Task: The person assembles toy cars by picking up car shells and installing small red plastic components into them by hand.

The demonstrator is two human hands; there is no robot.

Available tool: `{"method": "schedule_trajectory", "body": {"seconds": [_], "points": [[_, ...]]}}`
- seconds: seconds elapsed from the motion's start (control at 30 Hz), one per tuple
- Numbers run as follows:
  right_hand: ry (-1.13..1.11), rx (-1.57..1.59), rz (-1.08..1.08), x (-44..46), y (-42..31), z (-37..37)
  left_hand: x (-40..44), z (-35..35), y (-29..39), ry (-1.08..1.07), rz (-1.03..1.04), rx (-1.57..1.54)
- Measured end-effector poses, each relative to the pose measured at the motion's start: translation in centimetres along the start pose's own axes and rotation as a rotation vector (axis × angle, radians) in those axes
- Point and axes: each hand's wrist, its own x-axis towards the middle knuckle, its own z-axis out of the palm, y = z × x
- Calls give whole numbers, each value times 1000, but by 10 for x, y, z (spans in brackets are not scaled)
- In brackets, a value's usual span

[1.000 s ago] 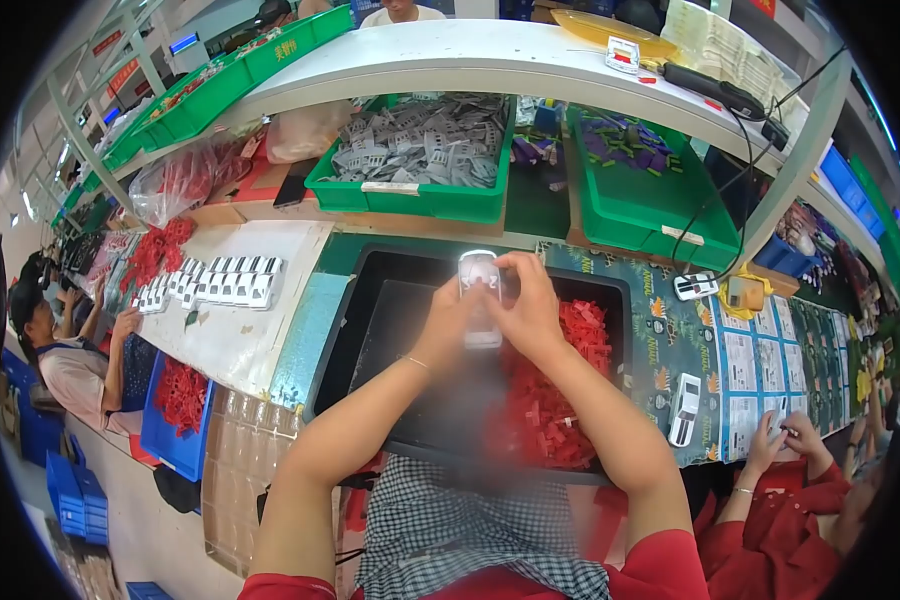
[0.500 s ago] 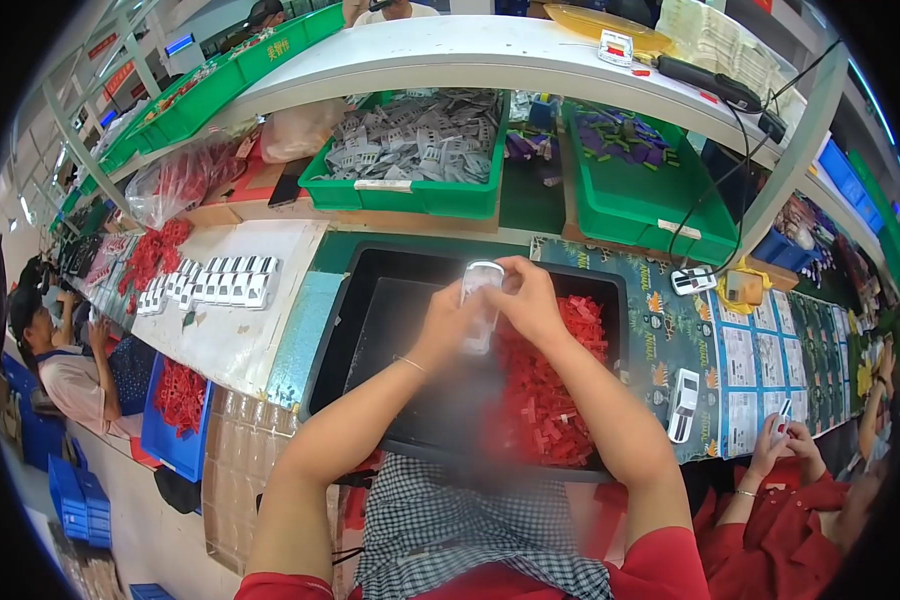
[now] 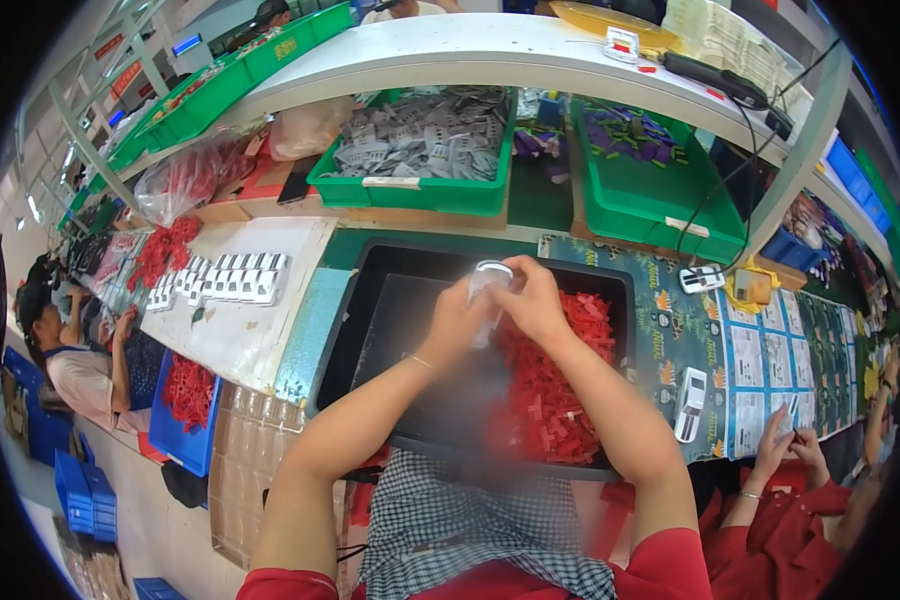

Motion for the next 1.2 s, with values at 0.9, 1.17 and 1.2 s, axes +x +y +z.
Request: {"method": "schedule_trajectory", "body": {"seconds": [0.9,1.17,1.2], "points": [[-1306,-1006,-362,-87,-49,22,8,-291,-124,479,-59,1322],[-1182,-1051,-329,-67,-43,19,28,-316,-144,562,-311,1366],[-1161,-1026,-331,-63,-42,17,29,-314,-145,602,-303,1329]]}}
